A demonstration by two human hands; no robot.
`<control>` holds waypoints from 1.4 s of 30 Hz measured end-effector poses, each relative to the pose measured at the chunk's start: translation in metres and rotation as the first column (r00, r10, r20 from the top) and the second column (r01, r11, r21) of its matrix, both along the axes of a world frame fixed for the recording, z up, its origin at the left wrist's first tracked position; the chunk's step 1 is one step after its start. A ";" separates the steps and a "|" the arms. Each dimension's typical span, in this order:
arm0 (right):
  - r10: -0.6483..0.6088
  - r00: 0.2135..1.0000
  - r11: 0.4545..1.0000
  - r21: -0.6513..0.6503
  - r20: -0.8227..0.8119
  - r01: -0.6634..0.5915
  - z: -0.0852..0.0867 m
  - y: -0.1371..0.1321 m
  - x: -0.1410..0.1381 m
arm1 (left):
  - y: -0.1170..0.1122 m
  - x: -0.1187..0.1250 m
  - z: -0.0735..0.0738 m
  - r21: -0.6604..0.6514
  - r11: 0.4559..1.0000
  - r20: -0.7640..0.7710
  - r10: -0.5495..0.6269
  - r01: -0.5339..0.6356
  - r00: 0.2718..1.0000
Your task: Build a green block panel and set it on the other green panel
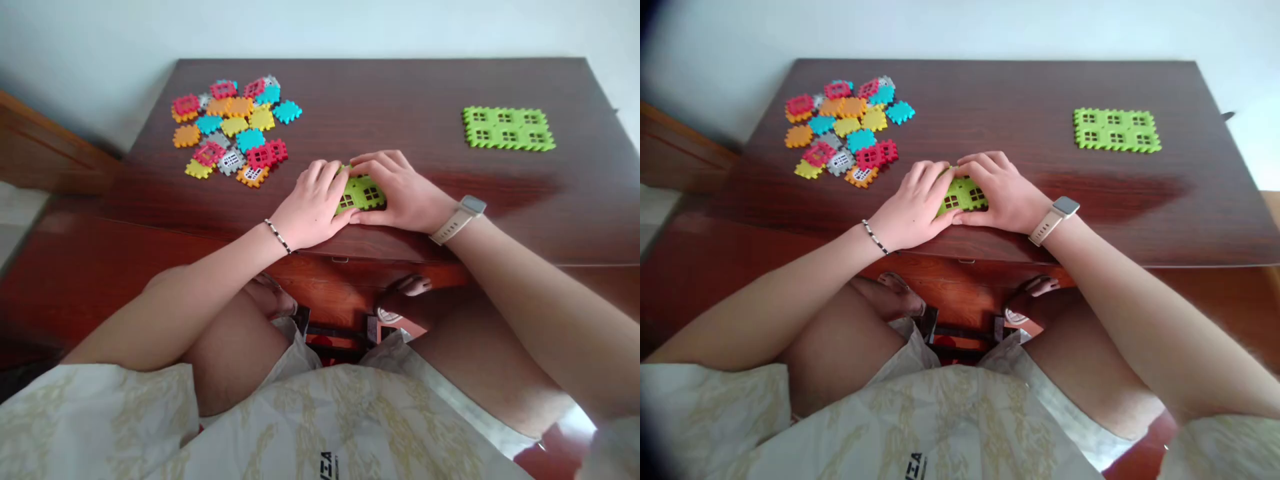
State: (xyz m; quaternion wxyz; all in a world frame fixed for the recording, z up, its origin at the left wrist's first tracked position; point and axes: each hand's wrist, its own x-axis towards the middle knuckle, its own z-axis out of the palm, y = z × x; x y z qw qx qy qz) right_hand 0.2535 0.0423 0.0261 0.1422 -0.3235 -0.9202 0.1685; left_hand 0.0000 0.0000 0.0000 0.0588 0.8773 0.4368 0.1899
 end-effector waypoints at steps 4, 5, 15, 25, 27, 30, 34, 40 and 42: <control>0.030 0.998 0.998 0.062 -0.046 -0.027 -0.007 0.000 0.003 | -0.004 0.001 0.000 0.060 0.998 -0.025 0.024 -0.023 0.999; 0.038 0.998 0.997 0.074 -0.052 -0.034 -0.009 -0.001 0.004 | -0.004 0.001 0.001 0.061 0.998 -0.041 0.030 -0.027 0.999; 0.080 0.989 0.989 0.133 -0.128 -0.062 -0.019 0.002 0.006 | -0.002 0.001 0.013 0.005 1.000 -0.135 0.008 -0.007 0.991; 0.120 0.990 0.983 0.151 -0.071 -0.108 -0.011 0.000 0.009 | 0.002 -0.022 0.018 0.009 0.994 -0.137 -0.106 0.108 0.985; 0.117 0.991 0.985 0.135 -0.072 -0.106 -0.011 0.000 0.010 | 0.003 -0.027 0.016 -0.004 0.993 -0.109 -0.121 0.122 0.987; 0.100 0.992 0.990 0.103 -0.083 -0.092 -0.011 -0.002 0.014 | 0.004 -0.036 0.014 -0.031 0.992 -0.047 -0.123 0.122 0.991; 0.059 0.994 0.995 0.084 -0.095 -0.051 -0.009 -0.007 0.021 | 0.003 -0.048 0.017 -0.039 0.992 -0.015 -0.119 0.118 0.993; 0.025 0.994 0.996 0.086 -0.106 -0.016 -0.006 -0.008 0.035 | -0.001 -0.064 0.020 -0.064 0.990 0.018 -0.125 0.126 0.992; 0.026 0.994 0.997 0.070 -0.111 -0.019 -0.006 -0.009 0.039 | -0.003 -0.067 0.020 -0.078 0.986 0.042 -0.146 0.149 0.988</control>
